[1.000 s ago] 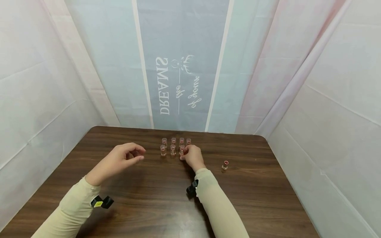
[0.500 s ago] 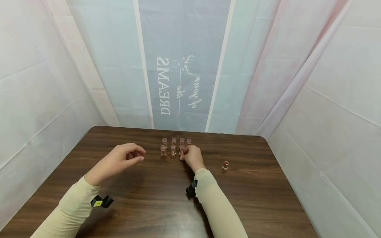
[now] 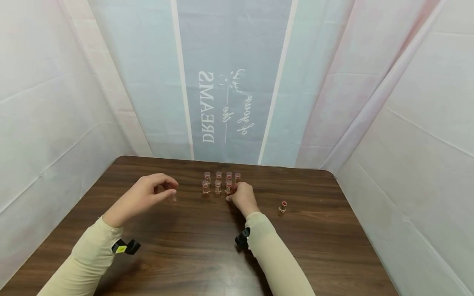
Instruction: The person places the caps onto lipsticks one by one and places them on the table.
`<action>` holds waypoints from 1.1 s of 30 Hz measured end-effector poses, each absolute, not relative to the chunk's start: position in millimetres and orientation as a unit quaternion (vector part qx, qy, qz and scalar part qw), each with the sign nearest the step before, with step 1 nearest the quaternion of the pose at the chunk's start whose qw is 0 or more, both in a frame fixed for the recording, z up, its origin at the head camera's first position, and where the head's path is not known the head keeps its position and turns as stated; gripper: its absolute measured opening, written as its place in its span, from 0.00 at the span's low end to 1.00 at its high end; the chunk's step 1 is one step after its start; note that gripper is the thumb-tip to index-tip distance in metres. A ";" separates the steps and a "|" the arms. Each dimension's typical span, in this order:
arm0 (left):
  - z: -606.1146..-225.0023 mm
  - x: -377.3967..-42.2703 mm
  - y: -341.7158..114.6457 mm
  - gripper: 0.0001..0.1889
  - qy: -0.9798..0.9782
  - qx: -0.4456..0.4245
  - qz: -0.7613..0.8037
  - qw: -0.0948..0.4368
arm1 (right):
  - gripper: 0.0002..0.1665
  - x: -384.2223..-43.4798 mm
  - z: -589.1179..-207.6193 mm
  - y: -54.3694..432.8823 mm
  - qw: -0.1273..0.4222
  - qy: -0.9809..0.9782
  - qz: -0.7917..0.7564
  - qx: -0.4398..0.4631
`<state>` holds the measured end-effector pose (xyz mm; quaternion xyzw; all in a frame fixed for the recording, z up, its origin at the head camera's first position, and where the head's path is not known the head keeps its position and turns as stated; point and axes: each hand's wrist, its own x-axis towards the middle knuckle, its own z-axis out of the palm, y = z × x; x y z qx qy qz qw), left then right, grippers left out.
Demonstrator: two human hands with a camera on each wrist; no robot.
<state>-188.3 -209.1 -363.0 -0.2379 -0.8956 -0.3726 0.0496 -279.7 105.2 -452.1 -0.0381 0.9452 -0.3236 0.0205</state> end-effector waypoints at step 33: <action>-364.3 -201.0 -229.4 0.08 -0.914 -0.207 -0.341 0.077 | 0.17 -209.2 -377.5 244.7 -0.052 0.891 -0.399 -0.210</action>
